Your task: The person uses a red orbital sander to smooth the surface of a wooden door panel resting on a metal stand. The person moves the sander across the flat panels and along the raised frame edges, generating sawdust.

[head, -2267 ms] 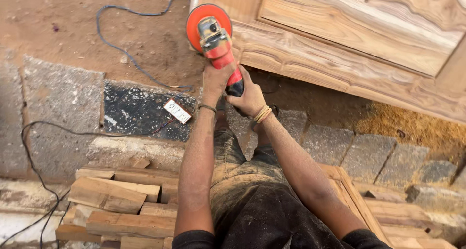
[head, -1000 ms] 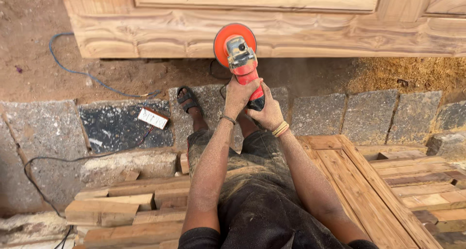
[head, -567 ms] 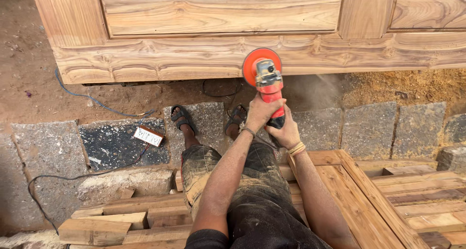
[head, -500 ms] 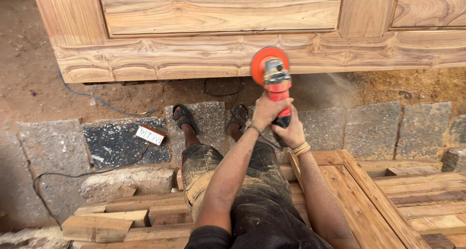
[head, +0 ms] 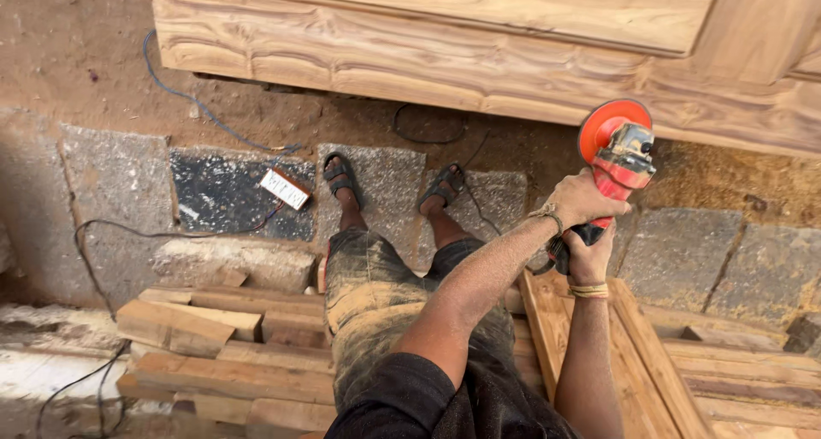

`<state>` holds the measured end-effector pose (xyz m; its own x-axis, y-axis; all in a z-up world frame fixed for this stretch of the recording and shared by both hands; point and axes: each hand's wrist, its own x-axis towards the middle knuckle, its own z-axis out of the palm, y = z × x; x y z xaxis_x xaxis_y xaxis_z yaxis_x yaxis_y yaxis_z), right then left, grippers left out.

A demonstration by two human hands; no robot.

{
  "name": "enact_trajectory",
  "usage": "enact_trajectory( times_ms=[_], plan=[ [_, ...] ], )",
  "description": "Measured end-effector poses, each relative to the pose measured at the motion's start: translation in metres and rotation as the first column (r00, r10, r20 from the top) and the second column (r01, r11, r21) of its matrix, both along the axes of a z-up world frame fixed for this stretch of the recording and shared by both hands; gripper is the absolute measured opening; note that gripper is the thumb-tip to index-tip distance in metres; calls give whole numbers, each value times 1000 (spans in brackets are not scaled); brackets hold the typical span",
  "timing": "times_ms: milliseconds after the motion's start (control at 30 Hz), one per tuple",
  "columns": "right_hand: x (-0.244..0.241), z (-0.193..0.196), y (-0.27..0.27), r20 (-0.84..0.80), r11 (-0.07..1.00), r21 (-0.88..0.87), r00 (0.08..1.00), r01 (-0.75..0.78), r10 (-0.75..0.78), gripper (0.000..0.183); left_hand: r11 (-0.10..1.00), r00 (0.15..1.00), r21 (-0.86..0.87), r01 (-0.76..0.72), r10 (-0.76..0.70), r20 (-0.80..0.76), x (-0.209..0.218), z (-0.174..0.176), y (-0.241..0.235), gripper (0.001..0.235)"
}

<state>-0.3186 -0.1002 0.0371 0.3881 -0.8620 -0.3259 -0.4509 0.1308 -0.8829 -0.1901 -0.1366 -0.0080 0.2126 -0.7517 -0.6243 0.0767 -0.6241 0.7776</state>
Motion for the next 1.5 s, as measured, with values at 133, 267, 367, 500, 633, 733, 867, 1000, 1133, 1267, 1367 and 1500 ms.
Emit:
enact_trajectory(
  times_ms=[133, 267, 367, 500, 633, 733, 867, 1000, 1133, 1267, 1367, 1500],
  plan=[
    [43, -6, 36, -95, 993, -57, 991, -100, 94, 67, 999, 999, 10, -33, 33, 1, 49, -4, 50, 98],
    [106, -10, 91, -89, 990, 133, 995, -42, 54, 69, 996, 996, 6, -89, 89, 1, 121, -2, 117, 93],
    [158, -14, 130, -154, 961, -87, 957, -262, 247, 72, 979, 981, 64, -192, 192, -1, 176, 2, 172, 95],
    [224, -17, 189, -154, 965, 165, 961, -205, 230, 77, 952, 953, 32, -303, 303, 16, 238, -3, 245, 88],
    [288, -25, 236, -233, 906, 13, 880, -424, 415, 76, 908, 908, 10, -418, 418, -20, 304, -10, 314, 88],
    [335, -35, 268, -252, 872, 40, 839, -488, 482, 86, 867, 867, 42, -497, 498, -26, 344, -18, 360, 86],
    [400, -40, 298, -340, 797, 77, 735, -600, 586, 96, 776, 777, 17, -630, 630, 21, 401, -26, 409, 87],
    [447, -49, 307, -342, 716, 6, 672, -698, 657, 98, 685, 685, -10, -729, 729, -18, 440, -29, 435, 88],
    [446, -49, 303, -367, 705, 12, 652, -709, 663, 100, 685, 685, 32, -728, 728, -20, 444, -31, 431, 84],
    [419, -33, 295, -445, 743, 77, 644, -665, 623, 94, 741, 735, 32, -671, 670, -101, 409, -26, 420, 83],
    [417, -28, 296, -418, 722, 27, 648, -691, 636, 96, 725, 722, 12, -689, 687, -83, 404, -27, 419, 87],
    [437, -33, 313, -437, 705, 91, 608, -703, 663, 94, 680, 676, 61, -731, 734, -69, 420, -31, 440, 86]
  ],
)
